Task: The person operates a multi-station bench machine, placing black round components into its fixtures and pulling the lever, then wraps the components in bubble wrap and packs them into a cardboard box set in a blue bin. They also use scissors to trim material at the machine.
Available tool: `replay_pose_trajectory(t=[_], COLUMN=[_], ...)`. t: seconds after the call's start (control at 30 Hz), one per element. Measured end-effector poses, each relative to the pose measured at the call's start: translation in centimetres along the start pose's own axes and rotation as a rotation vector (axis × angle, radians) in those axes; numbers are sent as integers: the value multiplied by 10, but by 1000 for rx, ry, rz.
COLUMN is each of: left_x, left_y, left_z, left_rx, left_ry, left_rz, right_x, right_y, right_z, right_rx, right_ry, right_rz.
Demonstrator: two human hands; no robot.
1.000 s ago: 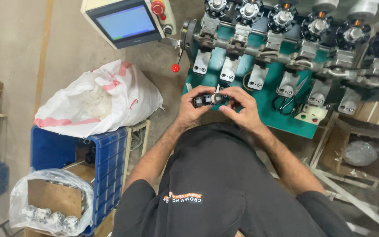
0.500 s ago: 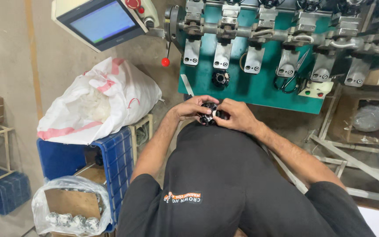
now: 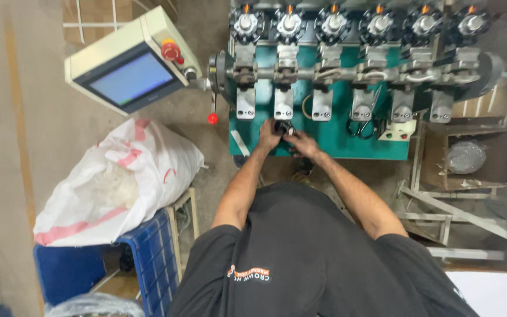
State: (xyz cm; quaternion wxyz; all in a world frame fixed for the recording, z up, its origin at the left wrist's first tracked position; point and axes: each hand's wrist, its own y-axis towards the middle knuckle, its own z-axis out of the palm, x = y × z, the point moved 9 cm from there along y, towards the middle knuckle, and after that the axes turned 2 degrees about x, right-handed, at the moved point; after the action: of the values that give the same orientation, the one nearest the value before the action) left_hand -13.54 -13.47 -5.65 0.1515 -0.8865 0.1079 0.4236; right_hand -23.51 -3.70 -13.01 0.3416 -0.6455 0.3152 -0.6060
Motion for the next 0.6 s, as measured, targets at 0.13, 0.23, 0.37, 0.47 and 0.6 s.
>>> replay_pose_trajectory(t=[0.13,0.23,0.37,0.47,0.6], left_x=[12,32,8,14,21], left_y=[-4,-19,-38,-58,-78], left_z=[4,32,54,91,133], left_rx=[32,272,373,546,725], left_ry=[-15,-280,-320,-515,-513], left_rz=[-149,-396,-176,-390,-485], right_x=[6,-7,-39,-71,-160], right_y=[-9,-9,-6,-21,-79], right_z=[0,-7,-12,-38,-123], right_rx=[-199,-351,-242,-27,-101], right_ry=[131,331,759,788,1042], right_rz=[-90,-2,134,150,84])
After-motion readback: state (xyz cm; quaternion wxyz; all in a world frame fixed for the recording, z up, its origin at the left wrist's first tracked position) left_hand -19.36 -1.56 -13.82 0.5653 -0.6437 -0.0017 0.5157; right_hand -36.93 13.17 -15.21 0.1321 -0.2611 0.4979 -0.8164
